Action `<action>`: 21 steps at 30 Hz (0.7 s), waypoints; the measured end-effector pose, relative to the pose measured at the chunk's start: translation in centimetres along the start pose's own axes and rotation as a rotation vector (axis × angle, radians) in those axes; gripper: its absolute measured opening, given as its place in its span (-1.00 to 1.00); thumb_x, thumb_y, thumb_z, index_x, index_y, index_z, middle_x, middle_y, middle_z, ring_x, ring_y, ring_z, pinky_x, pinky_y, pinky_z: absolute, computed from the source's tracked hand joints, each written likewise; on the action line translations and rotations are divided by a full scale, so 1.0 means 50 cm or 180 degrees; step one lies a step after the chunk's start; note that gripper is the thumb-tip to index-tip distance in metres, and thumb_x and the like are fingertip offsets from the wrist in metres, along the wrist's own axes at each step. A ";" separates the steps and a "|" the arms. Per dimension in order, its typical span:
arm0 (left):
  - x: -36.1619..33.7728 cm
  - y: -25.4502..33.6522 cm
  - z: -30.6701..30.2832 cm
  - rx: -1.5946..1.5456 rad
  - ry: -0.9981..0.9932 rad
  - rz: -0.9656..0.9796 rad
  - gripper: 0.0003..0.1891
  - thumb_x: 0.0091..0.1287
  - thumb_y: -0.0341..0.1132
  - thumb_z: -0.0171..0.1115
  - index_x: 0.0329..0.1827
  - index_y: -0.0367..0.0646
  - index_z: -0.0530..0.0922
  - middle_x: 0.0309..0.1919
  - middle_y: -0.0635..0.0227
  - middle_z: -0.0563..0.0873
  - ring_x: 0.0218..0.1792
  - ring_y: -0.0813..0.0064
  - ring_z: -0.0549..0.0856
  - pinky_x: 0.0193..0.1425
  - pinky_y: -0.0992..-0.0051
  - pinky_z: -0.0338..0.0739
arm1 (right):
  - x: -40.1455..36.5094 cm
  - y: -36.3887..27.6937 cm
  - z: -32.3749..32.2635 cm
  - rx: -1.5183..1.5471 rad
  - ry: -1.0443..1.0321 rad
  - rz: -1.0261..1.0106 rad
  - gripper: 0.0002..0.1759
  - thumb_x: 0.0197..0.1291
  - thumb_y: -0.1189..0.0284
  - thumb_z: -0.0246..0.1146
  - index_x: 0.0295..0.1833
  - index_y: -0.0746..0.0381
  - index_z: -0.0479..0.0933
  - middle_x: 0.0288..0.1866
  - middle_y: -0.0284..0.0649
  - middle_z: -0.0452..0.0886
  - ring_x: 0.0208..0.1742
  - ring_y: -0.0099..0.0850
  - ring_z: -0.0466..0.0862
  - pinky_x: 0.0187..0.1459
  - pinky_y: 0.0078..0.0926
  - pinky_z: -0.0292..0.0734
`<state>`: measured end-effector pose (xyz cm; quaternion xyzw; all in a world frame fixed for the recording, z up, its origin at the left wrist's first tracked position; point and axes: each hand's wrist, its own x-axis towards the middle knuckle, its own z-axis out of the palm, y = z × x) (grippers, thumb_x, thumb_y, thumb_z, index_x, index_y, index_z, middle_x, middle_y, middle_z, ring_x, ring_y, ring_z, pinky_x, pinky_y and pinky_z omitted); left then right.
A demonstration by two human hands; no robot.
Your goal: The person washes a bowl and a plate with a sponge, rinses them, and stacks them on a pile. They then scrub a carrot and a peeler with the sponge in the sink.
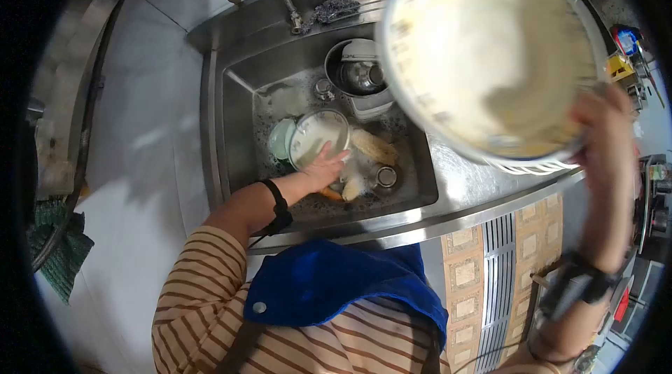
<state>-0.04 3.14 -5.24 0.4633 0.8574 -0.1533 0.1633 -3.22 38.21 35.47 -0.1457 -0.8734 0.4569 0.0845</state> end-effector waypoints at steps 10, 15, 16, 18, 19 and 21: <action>-0.144 -0.129 -0.029 -0.4489 0.1599 -0.1239 -0.54 0.19 -0.06 0.12 0.13 -0.05 0.47 0.23 0.26 0.38 0.27 0.14 0.29 0.24 -0.09 0.20 | -0.020 0.342 0.569 0.1416 -0.2316 0.1881 -0.69 -0.07 0.63 0.02 -0.12 0.47 0.34 -0.51 -0.05 0.49 -0.76 -0.31 0.49 -0.85 -0.43 0.39; -0.172 -0.038 -0.092 -0.9230 0.1730 -0.1575 -0.40 0.28 0.13 -0.10 0.31 0.02 0.21 0.24 0.27 0.37 0.17 0.15 0.44 0.12 0.02 0.38 | -0.050 0.407 0.685 0.1196 -0.2765 0.2897 -0.79 0.08 0.51 0.03 -0.14 0.32 0.41 -0.54 -0.11 0.54 -0.76 -0.37 0.49 -0.69 -0.43 0.43; -0.171 -0.030 -0.062 -0.9427 0.1848 -0.1808 -0.42 0.26 0.08 -0.06 0.30 0.02 0.23 0.22 0.28 0.38 0.17 0.17 0.43 0.11 0.03 0.38 | -0.039 0.411 0.696 0.0921 -0.3315 0.2612 -0.79 0.10 0.47 0.04 -0.14 0.30 0.41 -0.50 -0.09 0.56 -0.69 -0.36 0.53 -0.67 -0.42 0.44; -0.169 -0.018 -0.012 -0.9638 0.1950 -0.2134 -0.43 0.24 0.03 -0.02 0.29 0.03 0.24 0.21 0.29 0.40 0.17 0.19 0.43 0.11 0.04 0.38 | -0.021 0.431 0.730 0.0645 -0.3893 0.2352 -0.79 0.12 0.44 0.05 -0.14 0.29 0.41 -0.46 -0.07 0.58 -0.62 -0.34 0.58 -0.64 -0.41 0.45; -0.165 -0.012 0.002 -0.9968 0.1992 -0.2164 -0.41 0.19 0.00 0.04 0.28 0.03 0.25 0.19 0.29 0.41 0.15 0.21 0.45 0.11 0.06 0.38 | -0.001 0.455 0.760 0.0085 -0.3629 0.1644 -0.70 0.14 0.33 0.04 -0.08 0.27 0.41 -0.42 -0.05 0.59 -0.45 -0.28 0.58 -0.48 -0.32 0.46; -0.160 -0.004 0.019 -1.0326 0.2062 -0.2253 -0.39 0.14 -0.03 0.10 0.28 0.02 0.26 0.17 0.29 0.43 0.13 0.22 0.46 0.11 0.09 0.37 | 0.024 0.495 0.806 -0.0975 -0.3016 0.0205 -0.52 0.19 0.11 0.03 0.05 0.25 0.40 -0.33 -0.01 0.60 -0.10 -0.15 0.59 -0.15 -0.15 0.49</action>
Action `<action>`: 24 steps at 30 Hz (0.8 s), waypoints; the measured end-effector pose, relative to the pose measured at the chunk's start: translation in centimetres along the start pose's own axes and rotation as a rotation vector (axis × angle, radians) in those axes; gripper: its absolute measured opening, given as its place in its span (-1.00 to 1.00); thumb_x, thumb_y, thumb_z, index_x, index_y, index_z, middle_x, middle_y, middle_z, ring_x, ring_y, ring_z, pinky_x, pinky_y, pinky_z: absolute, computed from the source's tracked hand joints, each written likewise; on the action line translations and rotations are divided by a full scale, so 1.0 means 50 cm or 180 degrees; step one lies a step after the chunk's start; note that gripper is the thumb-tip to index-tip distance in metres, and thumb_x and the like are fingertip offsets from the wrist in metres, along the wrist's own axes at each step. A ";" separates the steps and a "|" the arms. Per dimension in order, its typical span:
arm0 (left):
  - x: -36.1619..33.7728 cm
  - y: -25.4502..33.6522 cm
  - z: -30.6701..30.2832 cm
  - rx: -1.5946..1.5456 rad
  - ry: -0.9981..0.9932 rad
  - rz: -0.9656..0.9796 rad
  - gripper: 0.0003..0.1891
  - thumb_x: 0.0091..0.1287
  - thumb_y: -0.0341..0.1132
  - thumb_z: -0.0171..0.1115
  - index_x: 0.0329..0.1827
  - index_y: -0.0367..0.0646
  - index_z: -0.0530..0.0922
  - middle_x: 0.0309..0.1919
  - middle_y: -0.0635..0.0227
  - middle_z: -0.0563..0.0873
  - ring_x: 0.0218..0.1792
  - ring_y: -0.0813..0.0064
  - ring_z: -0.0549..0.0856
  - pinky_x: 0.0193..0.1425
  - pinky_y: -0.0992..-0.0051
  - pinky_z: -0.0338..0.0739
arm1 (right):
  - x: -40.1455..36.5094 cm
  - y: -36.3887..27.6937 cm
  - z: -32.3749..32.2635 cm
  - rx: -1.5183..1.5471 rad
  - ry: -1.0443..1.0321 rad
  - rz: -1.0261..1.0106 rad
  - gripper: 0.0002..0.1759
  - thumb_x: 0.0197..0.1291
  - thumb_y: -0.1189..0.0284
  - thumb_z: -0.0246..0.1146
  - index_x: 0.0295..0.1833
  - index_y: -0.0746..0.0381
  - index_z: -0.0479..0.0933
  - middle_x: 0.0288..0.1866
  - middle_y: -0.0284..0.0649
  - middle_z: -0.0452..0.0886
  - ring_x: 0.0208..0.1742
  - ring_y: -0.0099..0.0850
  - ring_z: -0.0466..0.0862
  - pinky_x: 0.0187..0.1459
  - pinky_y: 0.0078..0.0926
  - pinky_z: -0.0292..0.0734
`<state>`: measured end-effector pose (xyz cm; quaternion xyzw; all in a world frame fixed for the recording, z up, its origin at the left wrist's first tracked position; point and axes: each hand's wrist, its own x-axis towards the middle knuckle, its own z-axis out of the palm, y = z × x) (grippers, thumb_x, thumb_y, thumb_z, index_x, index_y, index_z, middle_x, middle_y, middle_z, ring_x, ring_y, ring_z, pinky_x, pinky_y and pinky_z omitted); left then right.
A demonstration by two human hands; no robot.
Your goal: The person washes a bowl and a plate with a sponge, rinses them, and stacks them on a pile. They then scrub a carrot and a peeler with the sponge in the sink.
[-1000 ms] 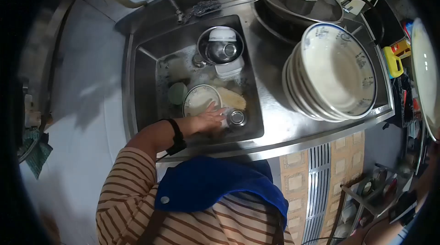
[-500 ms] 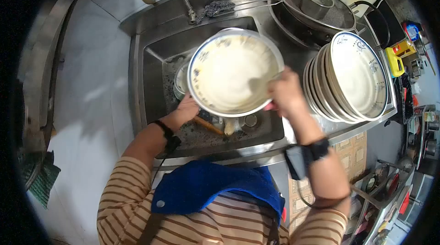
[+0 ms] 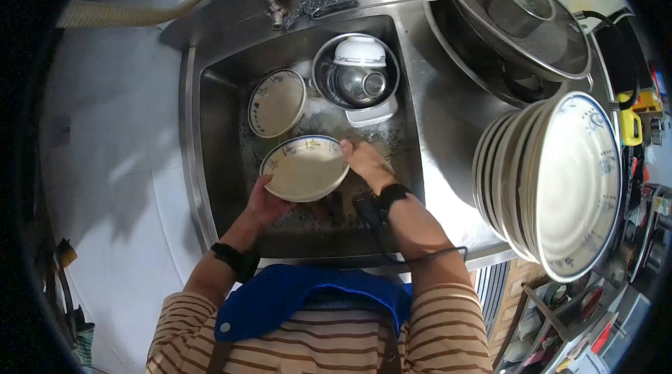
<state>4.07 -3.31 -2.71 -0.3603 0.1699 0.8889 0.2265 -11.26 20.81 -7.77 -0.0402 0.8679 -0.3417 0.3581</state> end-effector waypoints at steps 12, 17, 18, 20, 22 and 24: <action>0.112 0.019 0.000 0.3986 0.1598 0.1371 0.04 -0.11 -0.21 0.31 0.44 0.05 -0.15 0.22 0.13 0.32 0.14 0.16 0.43 0.02 0.11 0.42 | 0.066 0.081 0.154 -0.2411 -0.0002 -0.0602 -0.66 0.15 0.26 0.07 -0.01 0.18 0.48 0.21 -0.07 0.35 0.17 -0.02 0.36 -0.22 0.07 0.47; 0.058 0.018 0.123 0.2163 0.1402 0.0670 -0.04 -0.08 -0.19 0.25 0.42 0.12 -0.09 0.18 0.18 0.35 0.12 0.09 0.42 -0.12 -0.02 0.46 | 0.001 -0.098 -0.016 -0.0710 0.0025 0.0017 -0.71 -0.01 0.33 0.21 -0.15 0.21 0.54 -0.03 -0.12 0.54 0.13 -0.20 0.42 -0.15 -0.26 0.50; 0.054 0.014 0.121 0.2168 0.1386 0.0665 -0.04 -0.08 -0.19 0.25 0.42 0.12 -0.09 0.18 0.18 0.35 0.12 0.09 0.42 -0.12 -0.02 0.46 | -0.014 -0.120 -0.027 -0.0462 0.0184 -0.0215 -0.68 -0.06 0.35 0.24 -0.12 0.17 0.55 -0.08 -0.12 0.57 0.16 -0.23 0.39 -0.03 -0.31 0.46; 0.050 0.011 0.124 0.1968 0.1215 0.0742 -0.12 -0.05 -0.27 0.19 0.40 0.13 -0.04 0.14 0.21 0.37 0.10 0.13 0.45 -0.16 0.01 0.52 | -0.046 -0.128 -0.014 -0.0331 0.0356 -0.0828 -0.66 -0.07 0.34 0.25 -0.07 0.05 0.55 0.01 -0.11 0.51 0.23 -0.19 0.31 0.09 -0.19 0.31; 0.034 0.009 0.154 0.1920 0.0988 0.0776 -0.13 -0.05 -0.30 0.17 0.39 0.14 -0.03 0.13 0.21 0.37 0.09 0.15 0.46 -0.16 0.04 0.55 | -0.056 -0.131 -0.003 -0.0211 0.0531 -0.1455 -0.61 -0.07 0.33 0.25 -0.02 -0.07 0.55 0.11 -0.09 0.46 0.30 -0.15 0.23 0.20 -0.08 0.17; 0.016 0.003 0.179 0.1862 0.0773 0.0799 -0.15 -0.05 -0.33 0.14 0.38 0.15 -0.02 0.12 0.21 0.38 0.08 0.18 0.47 -0.17 0.07 0.58 | -0.056 -0.136 0.005 -0.0946 0.0757 -0.1689 -0.51 -0.08 0.31 0.25 0.06 -0.29 0.49 0.30 -0.10 0.25 0.35 -0.03 0.10 0.25 0.12 -0.11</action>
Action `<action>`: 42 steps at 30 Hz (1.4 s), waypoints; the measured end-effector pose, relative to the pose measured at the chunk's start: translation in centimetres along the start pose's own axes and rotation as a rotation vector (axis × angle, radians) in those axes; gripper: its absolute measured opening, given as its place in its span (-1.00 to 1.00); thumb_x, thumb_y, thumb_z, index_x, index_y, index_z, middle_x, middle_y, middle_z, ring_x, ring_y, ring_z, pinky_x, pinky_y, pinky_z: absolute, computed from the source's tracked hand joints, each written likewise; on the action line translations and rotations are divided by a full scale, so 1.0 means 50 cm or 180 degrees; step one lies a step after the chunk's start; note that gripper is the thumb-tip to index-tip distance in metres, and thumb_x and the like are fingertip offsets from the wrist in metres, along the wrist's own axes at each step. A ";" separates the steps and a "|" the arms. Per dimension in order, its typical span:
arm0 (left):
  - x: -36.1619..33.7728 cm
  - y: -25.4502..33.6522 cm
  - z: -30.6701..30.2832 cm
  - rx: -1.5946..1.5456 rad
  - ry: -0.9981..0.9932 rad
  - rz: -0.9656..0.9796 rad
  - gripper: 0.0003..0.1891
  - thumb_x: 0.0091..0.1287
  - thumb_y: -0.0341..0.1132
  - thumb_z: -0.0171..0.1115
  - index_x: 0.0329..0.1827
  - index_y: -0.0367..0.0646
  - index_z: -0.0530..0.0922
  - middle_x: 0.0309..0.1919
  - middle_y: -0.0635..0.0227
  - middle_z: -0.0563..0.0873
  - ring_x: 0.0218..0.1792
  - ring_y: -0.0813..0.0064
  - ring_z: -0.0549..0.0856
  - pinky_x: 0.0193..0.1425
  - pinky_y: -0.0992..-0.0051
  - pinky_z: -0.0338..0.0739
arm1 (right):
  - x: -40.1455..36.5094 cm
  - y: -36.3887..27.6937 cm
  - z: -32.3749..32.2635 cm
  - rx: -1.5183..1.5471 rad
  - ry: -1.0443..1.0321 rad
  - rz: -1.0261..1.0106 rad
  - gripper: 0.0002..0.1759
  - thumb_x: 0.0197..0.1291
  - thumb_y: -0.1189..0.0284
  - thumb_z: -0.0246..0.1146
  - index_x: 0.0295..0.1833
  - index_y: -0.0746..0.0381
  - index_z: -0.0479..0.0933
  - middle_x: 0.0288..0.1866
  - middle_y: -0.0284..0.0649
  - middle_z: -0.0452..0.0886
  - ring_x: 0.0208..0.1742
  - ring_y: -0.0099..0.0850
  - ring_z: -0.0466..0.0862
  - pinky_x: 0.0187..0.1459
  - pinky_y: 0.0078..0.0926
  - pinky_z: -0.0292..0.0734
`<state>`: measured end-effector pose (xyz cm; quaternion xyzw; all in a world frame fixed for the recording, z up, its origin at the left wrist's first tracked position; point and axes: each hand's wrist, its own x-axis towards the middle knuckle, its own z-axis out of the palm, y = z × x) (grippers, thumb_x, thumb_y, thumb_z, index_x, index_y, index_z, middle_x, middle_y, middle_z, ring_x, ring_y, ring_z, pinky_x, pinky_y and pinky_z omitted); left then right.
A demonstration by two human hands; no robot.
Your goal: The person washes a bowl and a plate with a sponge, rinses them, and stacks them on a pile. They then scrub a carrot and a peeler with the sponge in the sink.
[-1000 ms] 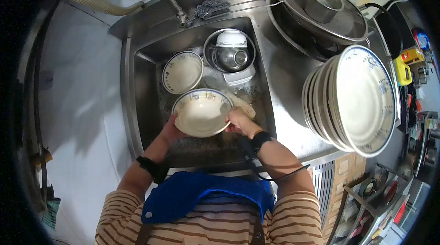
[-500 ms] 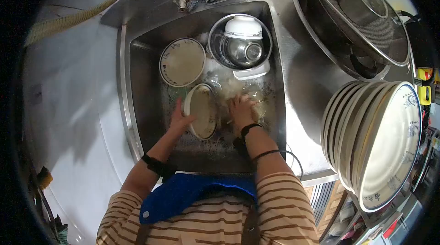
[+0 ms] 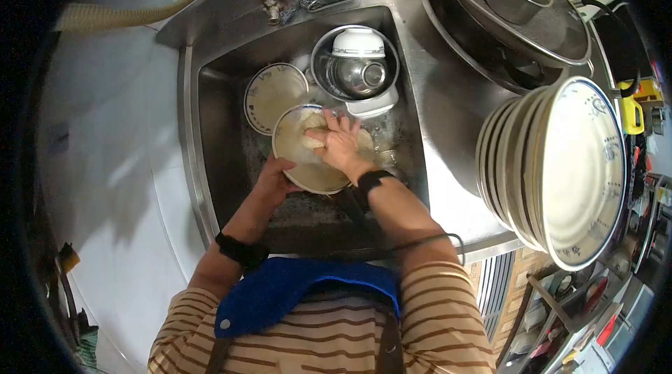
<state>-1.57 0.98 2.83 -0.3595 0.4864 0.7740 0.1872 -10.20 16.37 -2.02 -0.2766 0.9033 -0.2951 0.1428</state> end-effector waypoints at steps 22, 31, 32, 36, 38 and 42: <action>-0.035 -0.022 0.024 0.0683 -0.0256 -0.0145 -0.11 -0.05 -0.42 0.18 0.38 0.14 -0.06 0.08 0.17 0.40 -0.08 0.20 0.58 -0.29 0.21 0.66 | 0.061 0.013 0.043 0.1522 0.0154 0.1450 -0.42 -0.11 0.37 0.29 0.12 0.20 0.36 -0.15 0.04 0.58 -0.07 -0.10 0.59 -0.06 -0.30 0.48; 0.001 -0.011 -0.014 0.0113 -0.0726 0.0127 -0.09 -0.05 -0.44 0.17 0.39 0.12 -0.10 0.07 0.16 0.41 -0.11 0.17 0.59 -0.37 0.27 0.67 | -0.026 0.028 0.112 0.1124 -0.0213 -0.0698 -0.40 -0.14 0.43 0.28 0.13 0.26 0.38 -0.04 0.05 0.55 0.01 -0.16 0.56 0.01 -0.38 0.44; -0.003 -0.011 -0.006 0.0540 -0.0709 0.0329 -0.06 -0.06 -0.46 0.19 0.41 0.13 -0.12 0.08 0.17 0.41 -0.13 0.19 0.61 -0.39 0.30 0.67 | -0.026 0.032 0.101 0.1352 -0.0020 0.0556 -0.50 -0.13 0.44 0.26 0.04 0.26 0.45 -0.06 0.02 0.57 -0.04 -0.14 0.58 -0.04 -0.36 0.45; 0.003 -0.039 0.012 0.0902 -0.0639 0.0356 0.00 -0.11 -0.48 0.22 0.42 0.15 -0.14 0.09 0.18 0.40 -0.16 0.23 0.61 -0.38 0.32 0.67 | 0.043 0.023 0.054 0.2153 -0.0007 0.2953 -0.58 -0.15 0.47 0.24 -0.06 0.28 0.52 -0.08 0.01 0.58 -0.09 -0.13 0.61 -0.09 -0.35 0.47; -0.022 -0.013 0.038 0.1049 -0.0376 0.0176 -0.10 -0.13 -0.40 0.24 0.36 0.03 0.00 0.04 0.23 0.44 -0.06 0.33 0.59 -0.21 0.28 0.66 | 0.064 -0.005 0.067 0.2329 0.0315 0.2841 -0.65 -0.12 0.48 0.22 -0.13 0.34 0.54 -0.15 0.02 0.60 -0.10 -0.13 0.61 -0.09 -0.35 0.47; 0.023 -0.007 -0.035 0.0619 -0.0414 -0.0236 -0.10 -0.13 -0.40 0.24 0.36 0.03 0.01 0.01 0.24 0.47 -0.08 0.35 0.59 -0.21 0.30 0.66 | 0.043 -0.050 0.072 0.2724 0.0199 0.0291 -0.65 -0.12 0.54 0.22 -0.10 0.32 0.54 -0.24 -0.07 0.64 -0.23 -0.27 0.64 -0.20 -0.42 0.50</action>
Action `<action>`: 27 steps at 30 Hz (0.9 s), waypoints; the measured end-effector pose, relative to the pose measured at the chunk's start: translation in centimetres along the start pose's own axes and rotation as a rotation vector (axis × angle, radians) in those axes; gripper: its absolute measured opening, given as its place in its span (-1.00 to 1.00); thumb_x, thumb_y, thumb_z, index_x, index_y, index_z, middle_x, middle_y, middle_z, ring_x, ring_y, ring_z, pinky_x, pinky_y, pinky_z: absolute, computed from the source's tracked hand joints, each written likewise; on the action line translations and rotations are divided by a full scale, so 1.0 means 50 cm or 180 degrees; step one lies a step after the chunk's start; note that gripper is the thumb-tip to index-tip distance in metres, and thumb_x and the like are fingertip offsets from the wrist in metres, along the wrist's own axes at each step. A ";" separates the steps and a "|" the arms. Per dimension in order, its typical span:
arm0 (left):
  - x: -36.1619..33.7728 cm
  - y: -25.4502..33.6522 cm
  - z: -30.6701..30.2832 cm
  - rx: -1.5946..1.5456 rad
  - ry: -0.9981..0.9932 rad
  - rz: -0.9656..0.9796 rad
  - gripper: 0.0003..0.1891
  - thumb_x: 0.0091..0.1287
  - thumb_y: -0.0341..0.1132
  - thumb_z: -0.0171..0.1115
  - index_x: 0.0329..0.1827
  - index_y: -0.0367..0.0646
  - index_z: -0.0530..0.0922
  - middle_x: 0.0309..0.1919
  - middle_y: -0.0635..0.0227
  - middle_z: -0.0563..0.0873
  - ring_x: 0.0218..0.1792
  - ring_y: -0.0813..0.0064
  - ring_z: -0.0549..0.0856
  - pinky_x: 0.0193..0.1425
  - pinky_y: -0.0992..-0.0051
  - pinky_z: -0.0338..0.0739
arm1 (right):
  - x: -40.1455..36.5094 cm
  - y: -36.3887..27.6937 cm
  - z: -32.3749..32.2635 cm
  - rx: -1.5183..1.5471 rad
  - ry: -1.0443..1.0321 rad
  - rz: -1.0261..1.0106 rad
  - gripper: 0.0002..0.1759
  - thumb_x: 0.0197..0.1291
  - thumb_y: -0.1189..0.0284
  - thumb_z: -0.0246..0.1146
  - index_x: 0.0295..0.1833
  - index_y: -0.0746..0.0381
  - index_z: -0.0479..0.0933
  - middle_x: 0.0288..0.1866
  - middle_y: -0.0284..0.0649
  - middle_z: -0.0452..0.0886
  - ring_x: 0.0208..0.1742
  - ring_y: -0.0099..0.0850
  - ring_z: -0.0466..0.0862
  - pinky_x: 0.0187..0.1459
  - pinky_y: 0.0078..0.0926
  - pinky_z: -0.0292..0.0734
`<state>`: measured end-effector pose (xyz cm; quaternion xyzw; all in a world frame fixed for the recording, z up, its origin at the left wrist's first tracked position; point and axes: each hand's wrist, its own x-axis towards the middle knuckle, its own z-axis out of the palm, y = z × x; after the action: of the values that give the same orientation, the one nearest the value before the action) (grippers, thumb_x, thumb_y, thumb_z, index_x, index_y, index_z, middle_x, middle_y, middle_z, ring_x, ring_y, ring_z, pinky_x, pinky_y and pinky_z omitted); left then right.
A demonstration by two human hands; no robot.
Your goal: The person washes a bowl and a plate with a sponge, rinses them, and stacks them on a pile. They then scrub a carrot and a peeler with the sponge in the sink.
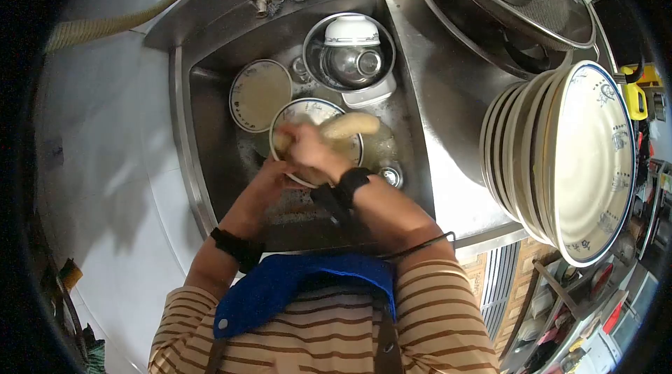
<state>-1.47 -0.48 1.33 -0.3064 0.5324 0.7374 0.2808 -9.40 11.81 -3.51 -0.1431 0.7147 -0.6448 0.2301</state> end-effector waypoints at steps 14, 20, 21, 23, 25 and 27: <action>0.050 -0.010 -0.010 0.0364 0.0292 0.1063 0.08 -0.31 -0.49 0.25 0.43 0.08 -0.05 0.15 0.23 0.39 -0.13 0.33 0.59 -0.49 0.49 0.61 | -0.054 0.153 -0.100 -0.3271 -0.0142 0.0055 -0.39 0.07 0.24 0.19 0.29 -0.15 0.23 -0.03 -0.09 0.50 0.08 -0.13 0.41 0.13 -0.10 0.24; 0.116 -0.059 -0.022 0.0597 0.0513 0.1286 0.01 -0.15 -0.58 0.22 0.43 0.09 -0.07 0.18 0.22 0.36 -0.06 0.33 0.55 -0.28 0.39 0.62 | -0.078 0.133 -0.011 -0.1814 -0.1463 0.0949 -0.52 -0.09 0.44 0.23 0.05 0.21 0.45 -0.16 0.02 0.58 -0.10 -0.12 0.59 -0.08 -0.29 0.48; 0.127 -0.077 -0.037 0.0553 0.0433 0.1534 -0.02 -0.11 -0.58 0.22 0.43 0.10 -0.07 0.19 0.21 0.35 -0.02 0.32 0.53 -0.23 0.37 0.61 | -0.082 0.118 -0.024 -0.1806 -0.1470 0.0955 -0.52 -0.09 0.44 0.23 0.05 0.21 0.45 -0.16 0.02 0.58 -0.10 -0.12 0.59 -0.08 -0.29 0.48; 0.088 -0.063 -0.018 0.0090 0.0565 0.0974 -0.03 -0.09 -0.59 0.22 0.43 0.10 -0.06 0.18 0.22 0.36 0.02 0.30 0.50 -0.18 0.36 0.59 | -0.094 0.054 -0.068 -0.1203 -0.1679 0.0698 -0.66 -0.11 0.49 0.19 -0.12 0.28 0.54 -0.20 0.09 0.58 -0.14 -0.13 0.62 -0.09 -0.28 0.48; 0.062 -0.068 -0.003 -0.0371 0.0681 0.0450 -0.04 -0.07 -0.60 0.22 0.43 0.11 -0.06 0.18 0.22 0.37 0.07 0.28 0.47 -0.13 0.35 0.57 | -0.083 0.026 -0.094 -0.2199 -0.2020 0.0592 -0.66 -0.08 0.44 0.17 -0.09 0.24 0.54 -0.23 0.10 0.58 -0.18 -0.13 0.63 -0.11 -0.28 0.48; 0.057 -0.083 -0.002 0.0048 0.1034 -0.0158 -0.18 0.05 -0.45 0.25 0.40 0.08 0.05 0.15 0.23 0.41 0.09 0.27 0.44 -0.04 0.29 0.52 | -0.055 0.023 -0.107 -0.3218 -0.2315 0.0472 -0.64 -0.04 0.39 0.14 -0.07 0.20 0.55 -0.26 0.12 0.58 -0.22 -0.13 0.64 -0.13 -0.28 0.49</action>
<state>-0.24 0.83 -3.36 -0.4325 0.5686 0.6670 0.2114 -9.70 17.92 -3.92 -0.3945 0.8153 -0.1194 0.4066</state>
